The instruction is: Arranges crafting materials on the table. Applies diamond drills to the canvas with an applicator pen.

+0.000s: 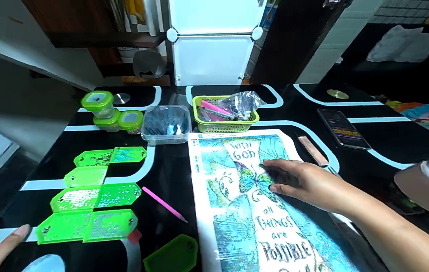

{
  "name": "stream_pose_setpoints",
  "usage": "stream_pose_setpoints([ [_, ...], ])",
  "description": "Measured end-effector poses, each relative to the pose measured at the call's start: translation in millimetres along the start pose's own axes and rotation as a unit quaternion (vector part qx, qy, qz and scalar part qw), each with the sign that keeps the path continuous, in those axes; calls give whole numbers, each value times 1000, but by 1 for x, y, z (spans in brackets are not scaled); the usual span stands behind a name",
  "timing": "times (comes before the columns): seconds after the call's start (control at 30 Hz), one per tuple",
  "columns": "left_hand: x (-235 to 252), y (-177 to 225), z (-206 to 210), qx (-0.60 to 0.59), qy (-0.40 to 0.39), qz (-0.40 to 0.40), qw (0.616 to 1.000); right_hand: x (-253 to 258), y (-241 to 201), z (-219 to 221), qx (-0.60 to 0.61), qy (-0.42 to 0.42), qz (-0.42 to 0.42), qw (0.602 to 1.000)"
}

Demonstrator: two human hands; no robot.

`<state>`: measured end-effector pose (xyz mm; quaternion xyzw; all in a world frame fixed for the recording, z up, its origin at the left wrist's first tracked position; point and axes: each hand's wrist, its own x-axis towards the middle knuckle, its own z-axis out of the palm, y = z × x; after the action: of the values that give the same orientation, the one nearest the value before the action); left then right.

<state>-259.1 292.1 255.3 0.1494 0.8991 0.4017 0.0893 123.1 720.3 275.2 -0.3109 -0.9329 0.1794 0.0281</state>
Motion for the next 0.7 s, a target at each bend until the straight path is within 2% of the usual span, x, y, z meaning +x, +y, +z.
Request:
stream_pose_setpoints([
  [0.1,11,-26,-8,43,-1,29,999,12,-20,5,-16,50,-101,994],
  [0.13,15,-35,-9,63,22,45,997,19,-34,11,-12,72,-145,987],
  [0.27,13,-32,-6,122,145,86,978,42,-129,50,86,115,-335,931],
  [0.3,11,-29,-5,126,156,94,975,45,-157,63,98,114,-379,913],
  [0.37,7,-26,-2,121,130,108,978,49,-210,84,98,91,-439,889],
  [0.47,6,-22,1,100,43,118,987,51,-266,99,39,28,-462,886],
  [0.53,10,-18,1,93,-5,129,987,52,-280,96,0,-20,-440,898],
  [0.6,16,-14,2,86,-7,128,988,51,-274,92,6,-12,-429,903],
  [0.7,22,-2,-6,82,-53,92,991,44,-238,84,30,71,-444,893],
])
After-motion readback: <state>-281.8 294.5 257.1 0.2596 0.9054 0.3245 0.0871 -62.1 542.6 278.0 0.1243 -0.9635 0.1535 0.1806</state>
